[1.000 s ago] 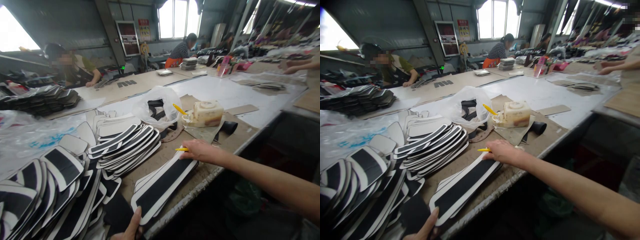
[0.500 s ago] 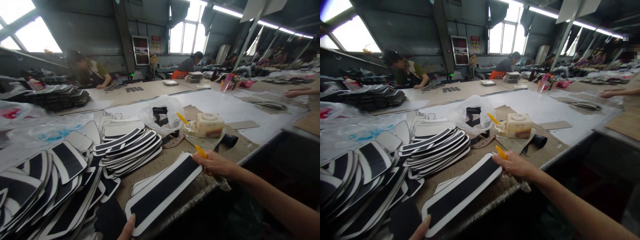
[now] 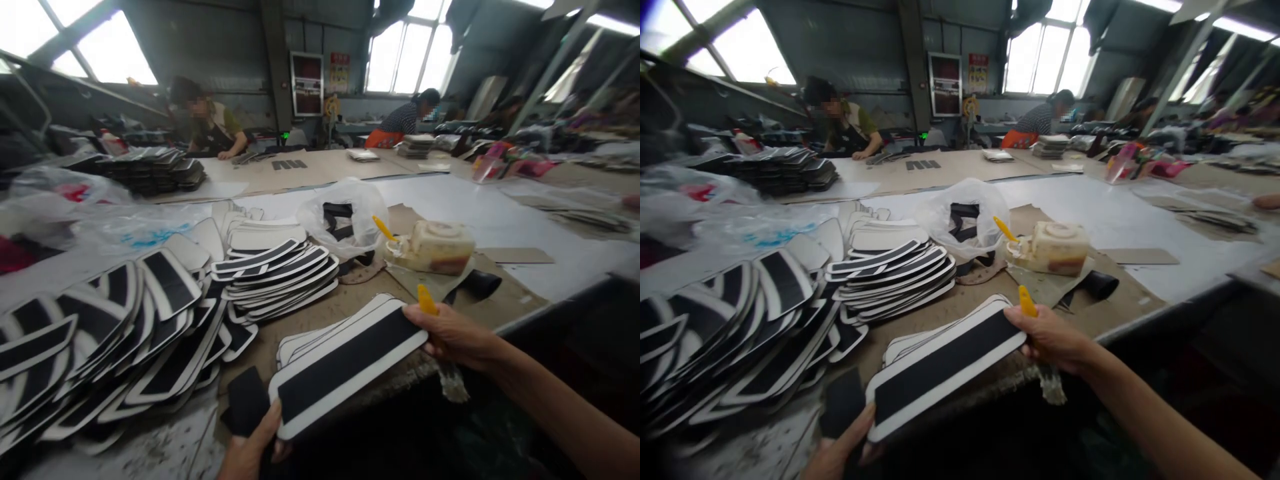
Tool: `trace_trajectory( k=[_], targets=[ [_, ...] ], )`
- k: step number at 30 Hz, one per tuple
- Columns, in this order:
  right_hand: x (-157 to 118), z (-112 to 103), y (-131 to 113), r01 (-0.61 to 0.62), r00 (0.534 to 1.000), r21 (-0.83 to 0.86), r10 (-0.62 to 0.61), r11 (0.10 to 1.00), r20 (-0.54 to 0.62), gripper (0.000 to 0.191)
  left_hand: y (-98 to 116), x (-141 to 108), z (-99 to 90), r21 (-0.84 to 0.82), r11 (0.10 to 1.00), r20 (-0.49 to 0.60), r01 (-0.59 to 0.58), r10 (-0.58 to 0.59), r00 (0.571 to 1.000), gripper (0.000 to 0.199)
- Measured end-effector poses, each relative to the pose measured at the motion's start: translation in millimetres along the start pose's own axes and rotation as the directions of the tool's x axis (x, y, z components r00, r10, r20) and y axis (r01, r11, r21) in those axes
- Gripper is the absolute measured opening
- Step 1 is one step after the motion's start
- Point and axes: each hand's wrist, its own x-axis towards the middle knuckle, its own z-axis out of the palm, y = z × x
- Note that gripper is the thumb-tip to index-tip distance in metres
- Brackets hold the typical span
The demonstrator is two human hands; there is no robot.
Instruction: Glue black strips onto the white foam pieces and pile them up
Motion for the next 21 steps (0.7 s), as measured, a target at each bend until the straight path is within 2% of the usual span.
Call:
trace_trajectory(
  k=[1,3,5,8,10,13,19,21],
  targets=[
    [-1,1,0,0.000,0.999,-0.085,-0.004,0.996,-0.052,0.042,1,-3,2.4,-0.090,0.996,0.063,0.024,-0.018,0.998,0.041],
    [-2,2,0,-0.025,0.988,-0.242,-0.013,0.970,-0.156,0.042,4,-6,5.6,-0.166,0.985,0.116,0.047,-0.028,0.993,0.040],
    [0,2,1,-0.048,0.976,-0.343,-0.028,0.938,-0.214,0.042,5,-8,6.9,-0.193,0.980,0.110,0.052,-0.031,0.993,0.041],
    [3,2,5,-0.092,0.958,-0.441,-0.041,0.893,-0.283,0.048,6,-9,6.7,-0.150,0.986,0.078,0.070,-0.058,0.995,0.043],
    [3,1,8,-0.121,0.942,-0.467,-0.047,0.876,-0.333,0.054,5,-9,6.0,-0.145,0.985,0.078,0.089,-0.078,0.994,0.044],
    [1,0,14,-0.124,0.940,-0.443,-0.038,0.888,-0.339,0.054,3,-9,4.8,-0.173,0.979,0.089,0.107,-0.093,0.992,0.046],
    [-5,4,18,-0.153,0.937,-0.443,-0.012,0.883,-0.348,0.059,-4,-10,1.8,-0.220,0.973,0.044,0.066,-0.058,0.997,0.048],
    [-8,9,13,-0.169,0.924,-0.466,-0.025,0.868,-0.382,0.064,-6,-10,1.2,-0.230,0.973,0.023,0.010,-0.004,1.000,0.052]
  ],
)
